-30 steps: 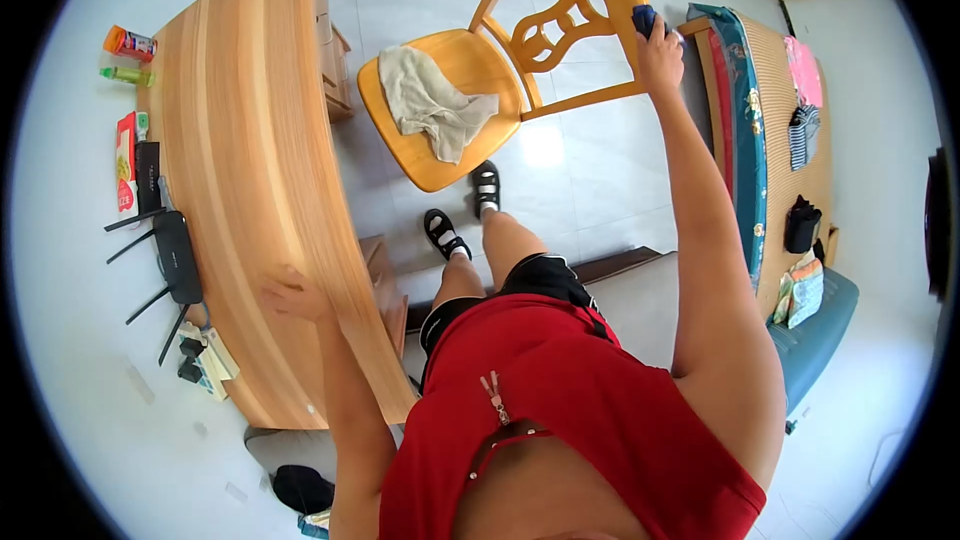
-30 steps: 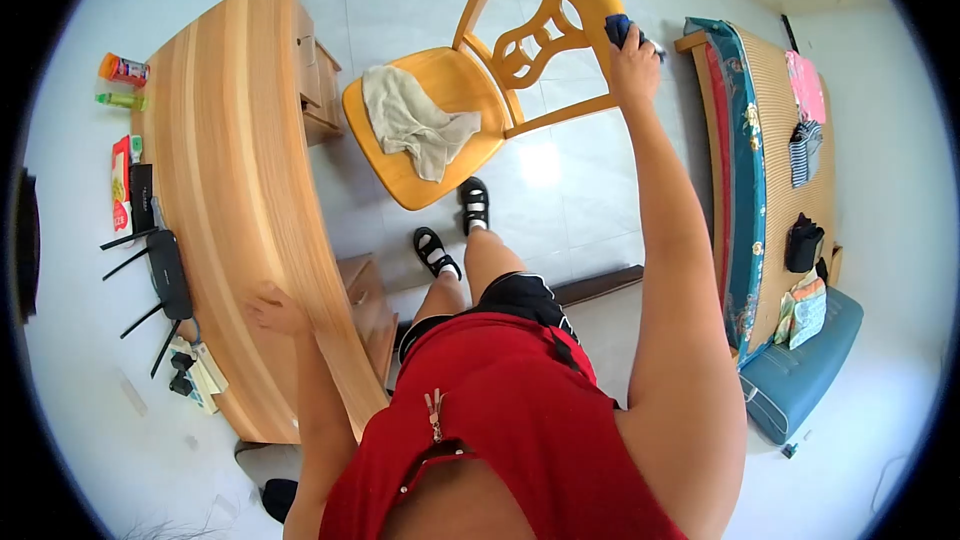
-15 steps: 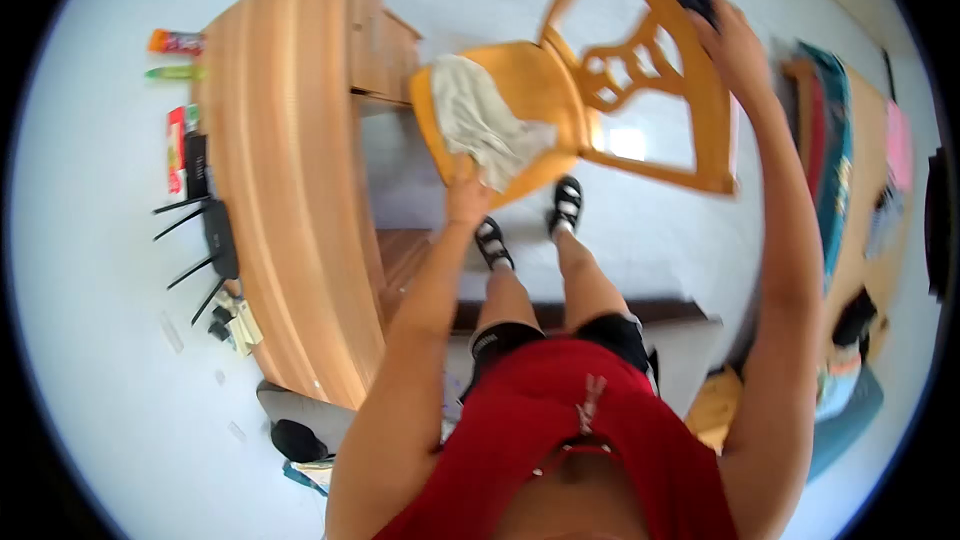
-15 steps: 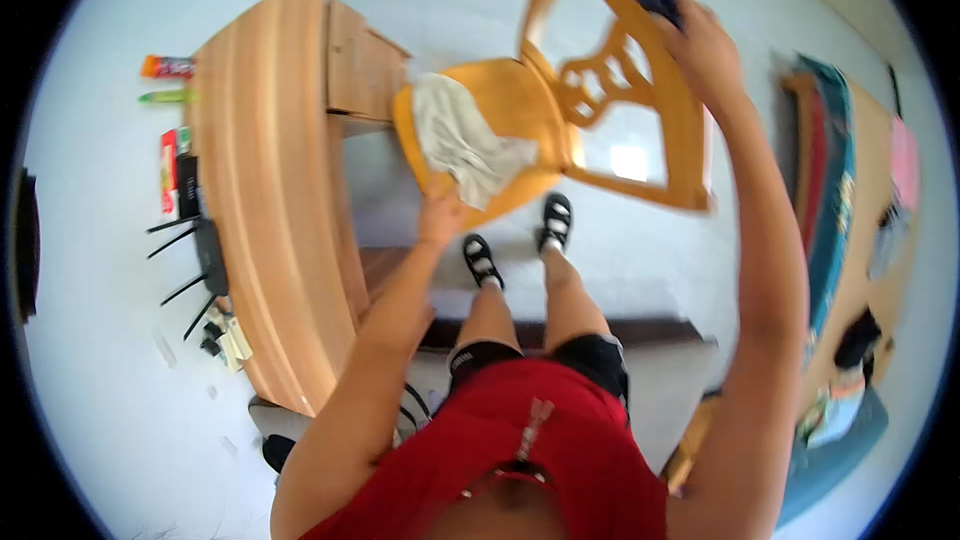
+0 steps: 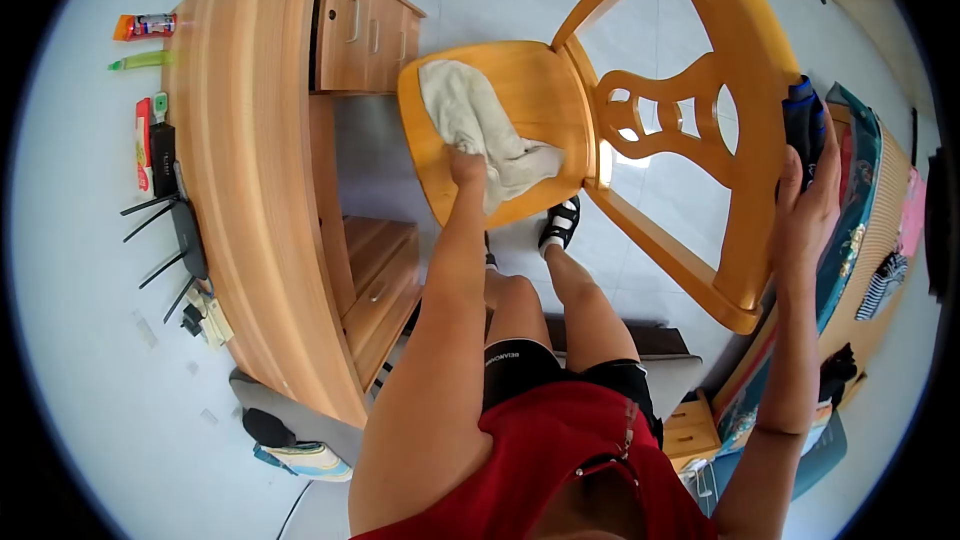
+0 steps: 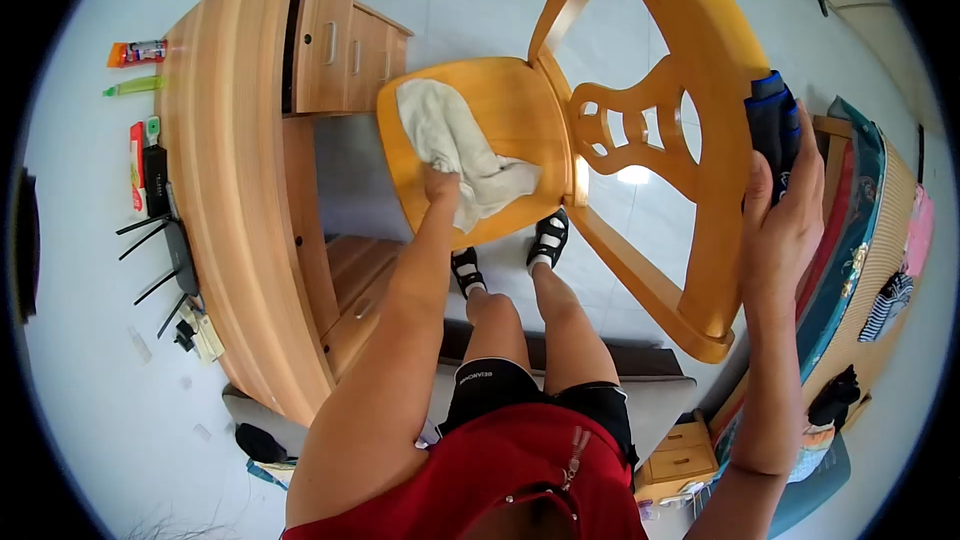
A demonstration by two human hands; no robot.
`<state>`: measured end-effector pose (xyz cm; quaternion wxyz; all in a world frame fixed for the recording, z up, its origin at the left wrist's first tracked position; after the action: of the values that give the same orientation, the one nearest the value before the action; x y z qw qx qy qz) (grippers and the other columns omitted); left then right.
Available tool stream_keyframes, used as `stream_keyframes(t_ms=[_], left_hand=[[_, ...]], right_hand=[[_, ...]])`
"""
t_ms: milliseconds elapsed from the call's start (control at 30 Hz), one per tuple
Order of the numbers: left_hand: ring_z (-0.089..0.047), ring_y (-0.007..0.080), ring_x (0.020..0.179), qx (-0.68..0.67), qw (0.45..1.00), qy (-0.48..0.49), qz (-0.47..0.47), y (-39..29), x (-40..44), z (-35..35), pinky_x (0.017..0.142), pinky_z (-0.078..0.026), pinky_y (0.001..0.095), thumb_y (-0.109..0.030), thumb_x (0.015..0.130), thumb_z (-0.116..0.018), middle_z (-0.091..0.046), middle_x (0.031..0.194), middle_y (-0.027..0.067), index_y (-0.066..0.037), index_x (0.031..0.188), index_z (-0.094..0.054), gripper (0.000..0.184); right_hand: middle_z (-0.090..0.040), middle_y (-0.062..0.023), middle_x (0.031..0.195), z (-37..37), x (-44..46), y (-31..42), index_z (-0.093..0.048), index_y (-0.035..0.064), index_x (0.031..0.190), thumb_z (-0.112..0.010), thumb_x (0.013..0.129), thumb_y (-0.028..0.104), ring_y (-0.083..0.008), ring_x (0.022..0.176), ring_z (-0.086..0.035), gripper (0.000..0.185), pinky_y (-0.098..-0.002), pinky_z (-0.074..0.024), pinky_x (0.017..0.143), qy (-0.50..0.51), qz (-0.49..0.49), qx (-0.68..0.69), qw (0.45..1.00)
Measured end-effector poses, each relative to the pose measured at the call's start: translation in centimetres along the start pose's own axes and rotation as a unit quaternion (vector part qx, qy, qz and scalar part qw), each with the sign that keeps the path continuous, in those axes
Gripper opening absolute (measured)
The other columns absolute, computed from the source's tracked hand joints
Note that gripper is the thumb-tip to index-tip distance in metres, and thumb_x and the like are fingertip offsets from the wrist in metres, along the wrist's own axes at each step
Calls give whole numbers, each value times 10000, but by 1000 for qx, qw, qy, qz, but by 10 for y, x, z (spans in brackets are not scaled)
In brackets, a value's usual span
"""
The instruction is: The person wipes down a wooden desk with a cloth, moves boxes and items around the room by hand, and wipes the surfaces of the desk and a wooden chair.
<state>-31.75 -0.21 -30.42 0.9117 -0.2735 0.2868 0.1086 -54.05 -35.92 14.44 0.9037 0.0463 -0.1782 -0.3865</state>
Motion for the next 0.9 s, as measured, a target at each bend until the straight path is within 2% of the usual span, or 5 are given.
stream_keyframes(t_ms=[133,267,533,667,900], left_hand=[[-668,280,876,-370,916,119,96,-47,-58,13,794,-542,396,-154,845,-681,-669,884,110,-20,1108,-602,306],[-641,246,972,-561,795,231,12,-134,-112,109,854,-549,381,-105,905,-619,-638,1082,97,-16,1187,-554,302],[-606,286,1189,-586,753,44,-296,-238,-116,424,1002,-532,420,-117,967,-552,-579,1328,182,40,1345,-476,416],[-596,285,1167,-519,786,-183,-283,-205,-71,529,930,-555,398,-187,987,-550,-565,1320,146,18,1362,-468,435],[-445,327,1341,-163,965,-108,-177,-63,32,422,1115,-370,411,-471,969,-535,-418,1505,159,-70,1495,-400,676]], right_hand=[[-592,-193,1115,2,1,2,-458,128,1445,-636,934,152,-368,977,-631,542,-420,-522,823,2,-9,51,999],[-593,-168,1084,3,0,-1,-475,165,1431,-654,921,204,-377,901,-637,542,-430,-529,749,5,-31,87,996],[-622,-100,1065,0,-1,-4,-497,212,1411,-642,932,338,-315,897,-656,516,-406,-548,716,-20,-38,93,995],[-629,-99,1072,-2,-2,-7,-507,212,1396,-637,933,380,-321,890,-659,509,-400,-550,709,-29,-36,87,995],[-610,-265,1182,-1,-4,-11,-442,114,1410,-656,900,400,-458,971,-630,623,-536,-507,858,25,-120,111,986]])
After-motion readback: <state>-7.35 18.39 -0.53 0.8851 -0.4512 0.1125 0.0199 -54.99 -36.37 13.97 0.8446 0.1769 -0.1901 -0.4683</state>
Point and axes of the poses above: each hand's wrist, its own x-axis towards the middle knuckle, its own z-axis out of the back of the hand, y = z × x, the point moved 4 cm from there along x, towards the middle knuckle
